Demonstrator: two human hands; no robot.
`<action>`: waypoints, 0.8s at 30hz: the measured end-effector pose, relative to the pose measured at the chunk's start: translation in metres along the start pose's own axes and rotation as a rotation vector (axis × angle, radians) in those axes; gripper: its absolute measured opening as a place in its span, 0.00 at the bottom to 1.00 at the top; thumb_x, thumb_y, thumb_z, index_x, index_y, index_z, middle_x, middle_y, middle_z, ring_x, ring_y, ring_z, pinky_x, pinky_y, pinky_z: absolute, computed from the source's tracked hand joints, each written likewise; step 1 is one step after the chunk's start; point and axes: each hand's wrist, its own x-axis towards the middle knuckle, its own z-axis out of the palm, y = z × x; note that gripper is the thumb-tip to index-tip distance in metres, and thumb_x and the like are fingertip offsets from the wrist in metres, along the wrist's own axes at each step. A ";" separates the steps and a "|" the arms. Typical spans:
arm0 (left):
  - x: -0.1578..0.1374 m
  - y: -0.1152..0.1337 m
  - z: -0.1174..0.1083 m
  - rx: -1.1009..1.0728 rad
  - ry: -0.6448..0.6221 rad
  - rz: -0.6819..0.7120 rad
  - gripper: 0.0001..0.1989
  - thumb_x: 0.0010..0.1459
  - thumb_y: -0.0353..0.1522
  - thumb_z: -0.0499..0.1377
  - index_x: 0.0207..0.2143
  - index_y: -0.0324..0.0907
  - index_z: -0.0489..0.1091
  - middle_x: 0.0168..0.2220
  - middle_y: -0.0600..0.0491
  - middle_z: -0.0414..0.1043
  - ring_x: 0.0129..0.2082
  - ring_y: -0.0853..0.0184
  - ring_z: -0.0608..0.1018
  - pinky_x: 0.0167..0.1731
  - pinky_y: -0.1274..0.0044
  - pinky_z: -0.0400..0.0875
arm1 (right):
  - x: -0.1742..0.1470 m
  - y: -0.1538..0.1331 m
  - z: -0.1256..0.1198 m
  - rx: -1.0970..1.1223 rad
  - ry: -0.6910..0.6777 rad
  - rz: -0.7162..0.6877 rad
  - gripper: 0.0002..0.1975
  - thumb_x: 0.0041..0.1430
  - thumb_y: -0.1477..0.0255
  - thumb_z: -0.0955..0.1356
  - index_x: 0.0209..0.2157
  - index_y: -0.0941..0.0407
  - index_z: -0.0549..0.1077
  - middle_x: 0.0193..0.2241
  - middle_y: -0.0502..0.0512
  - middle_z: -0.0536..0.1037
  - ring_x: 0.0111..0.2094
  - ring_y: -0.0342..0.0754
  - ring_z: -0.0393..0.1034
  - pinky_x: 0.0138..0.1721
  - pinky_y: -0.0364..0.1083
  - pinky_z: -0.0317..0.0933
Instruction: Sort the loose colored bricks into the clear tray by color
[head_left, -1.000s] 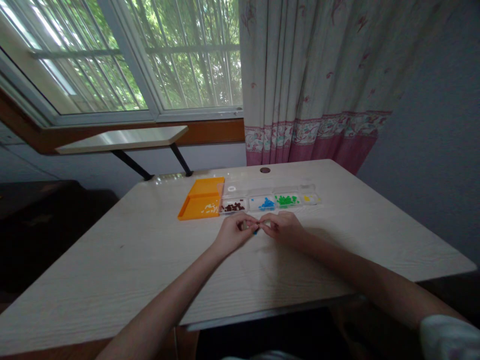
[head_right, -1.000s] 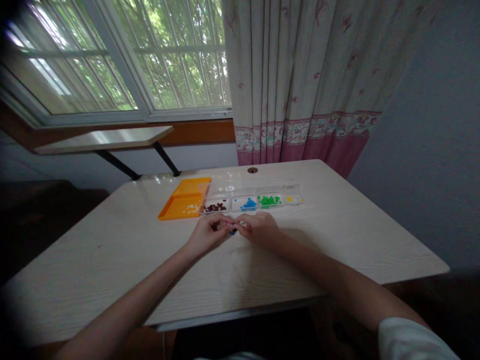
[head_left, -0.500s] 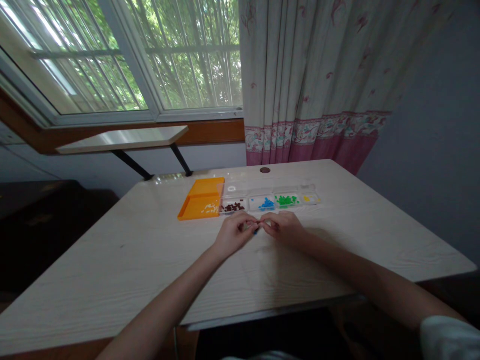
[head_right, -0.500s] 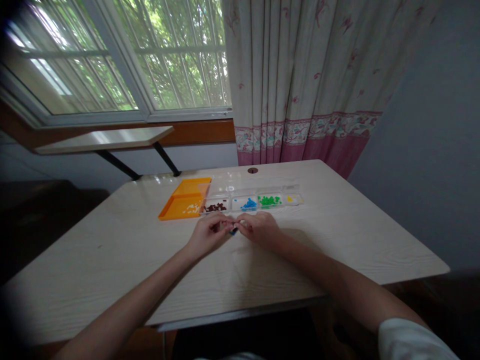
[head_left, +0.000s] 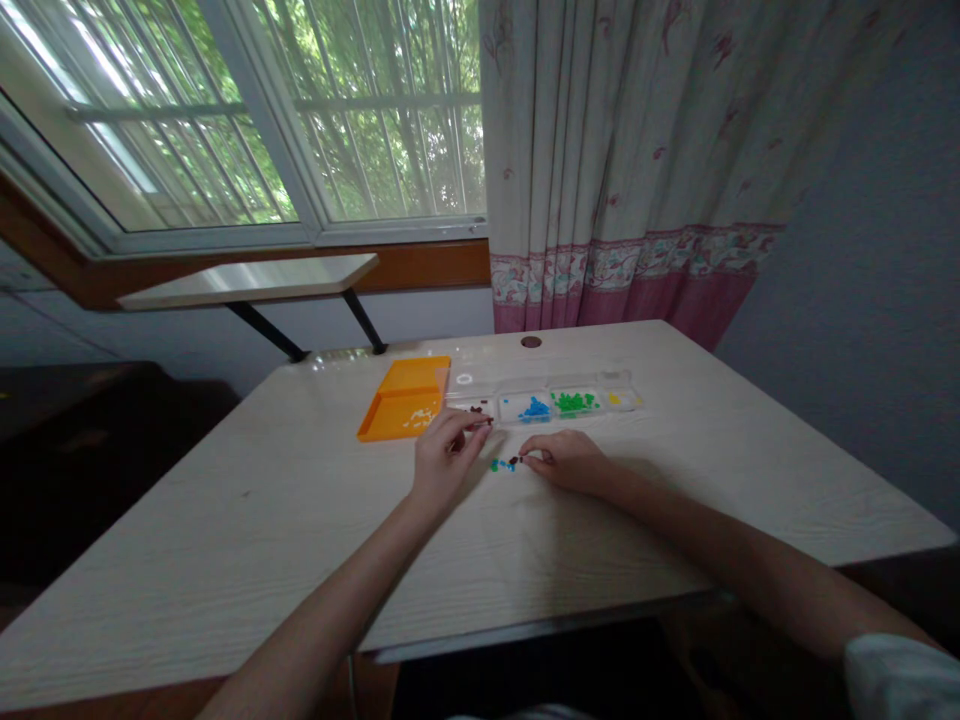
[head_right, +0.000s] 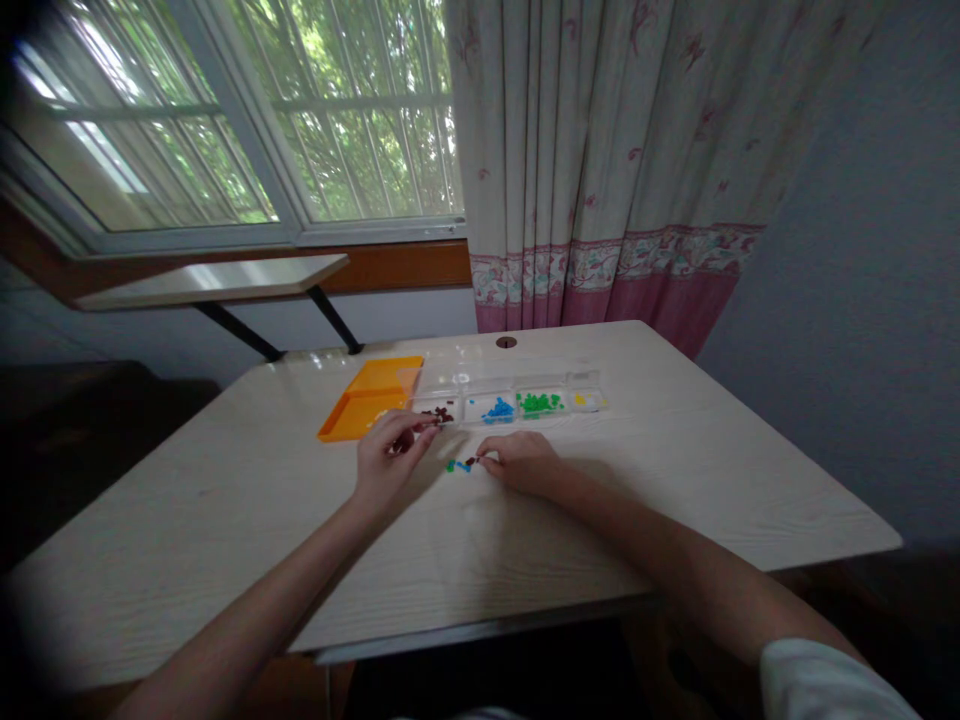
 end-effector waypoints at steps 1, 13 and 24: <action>0.000 0.000 0.000 -0.003 0.007 0.007 0.06 0.54 0.32 0.58 0.33 0.40 0.72 0.30 0.53 0.70 0.21 0.75 0.65 0.22 0.82 0.61 | 0.000 0.000 0.000 0.005 0.003 0.005 0.11 0.55 0.67 0.63 0.39 0.49 0.74 0.23 0.48 0.76 0.26 0.44 0.69 0.29 0.41 0.56; -0.001 0.001 0.000 -0.007 0.011 -0.014 0.07 0.53 0.33 0.58 0.33 0.41 0.72 0.30 0.52 0.70 0.21 0.75 0.65 0.21 0.82 0.61 | -0.002 0.002 0.002 0.052 0.023 -0.075 0.11 0.55 0.69 0.64 0.38 0.49 0.75 0.27 0.48 0.78 0.28 0.42 0.70 0.31 0.40 0.57; 0.007 -0.045 -0.001 0.166 0.043 -0.307 0.12 0.53 0.38 0.55 0.34 0.39 0.72 0.27 0.53 0.70 0.23 0.71 0.68 0.25 0.80 0.62 | -0.002 0.001 0.001 0.046 0.029 -0.105 0.09 0.55 0.68 0.64 0.35 0.51 0.75 0.23 0.48 0.76 0.24 0.41 0.68 0.27 0.39 0.53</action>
